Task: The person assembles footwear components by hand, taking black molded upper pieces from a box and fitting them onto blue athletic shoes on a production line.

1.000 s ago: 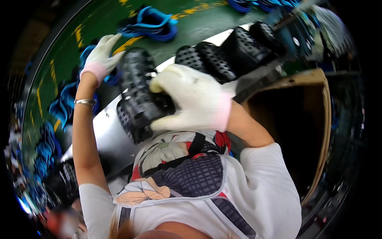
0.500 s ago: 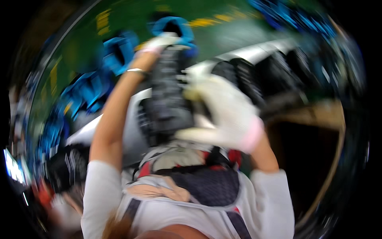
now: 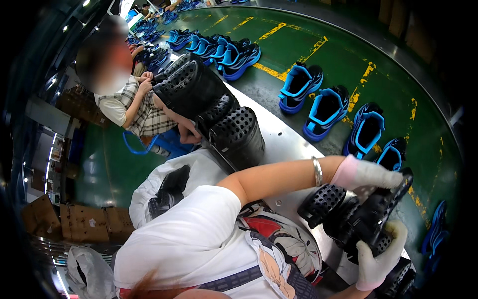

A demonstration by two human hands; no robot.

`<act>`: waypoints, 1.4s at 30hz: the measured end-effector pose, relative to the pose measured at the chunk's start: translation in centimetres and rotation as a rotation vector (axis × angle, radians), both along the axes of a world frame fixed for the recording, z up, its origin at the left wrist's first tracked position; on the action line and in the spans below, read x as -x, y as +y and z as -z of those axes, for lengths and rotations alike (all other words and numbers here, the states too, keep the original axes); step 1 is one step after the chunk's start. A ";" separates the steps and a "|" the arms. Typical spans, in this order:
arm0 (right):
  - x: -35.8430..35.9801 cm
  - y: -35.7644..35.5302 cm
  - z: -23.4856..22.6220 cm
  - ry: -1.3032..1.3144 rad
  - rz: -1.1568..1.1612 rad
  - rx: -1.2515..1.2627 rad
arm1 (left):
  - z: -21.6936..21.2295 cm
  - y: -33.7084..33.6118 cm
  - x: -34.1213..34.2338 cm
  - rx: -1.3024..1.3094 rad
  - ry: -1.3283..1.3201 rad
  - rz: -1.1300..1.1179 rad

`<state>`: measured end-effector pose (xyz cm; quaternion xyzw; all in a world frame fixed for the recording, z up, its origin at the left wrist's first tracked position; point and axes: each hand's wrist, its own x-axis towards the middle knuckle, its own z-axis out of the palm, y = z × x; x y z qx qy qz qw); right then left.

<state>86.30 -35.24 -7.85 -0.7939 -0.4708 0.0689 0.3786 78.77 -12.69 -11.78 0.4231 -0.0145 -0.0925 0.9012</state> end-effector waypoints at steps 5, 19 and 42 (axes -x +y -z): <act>-0.2 1.6 -1.9 0.056 -0.073 0.007 | -0.3 -2.1 0.6 0.258 0.067 -0.103; -2.9 0.8 3.7 0.073 0.125 0.021 | -0.4 -3.8 -1.1 -0.472 -0.271 -0.663; -8.9 1.2 6.2 0.158 0.115 0.130 | 3.8 -0.7 -2.9 -0.797 -0.065 -0.556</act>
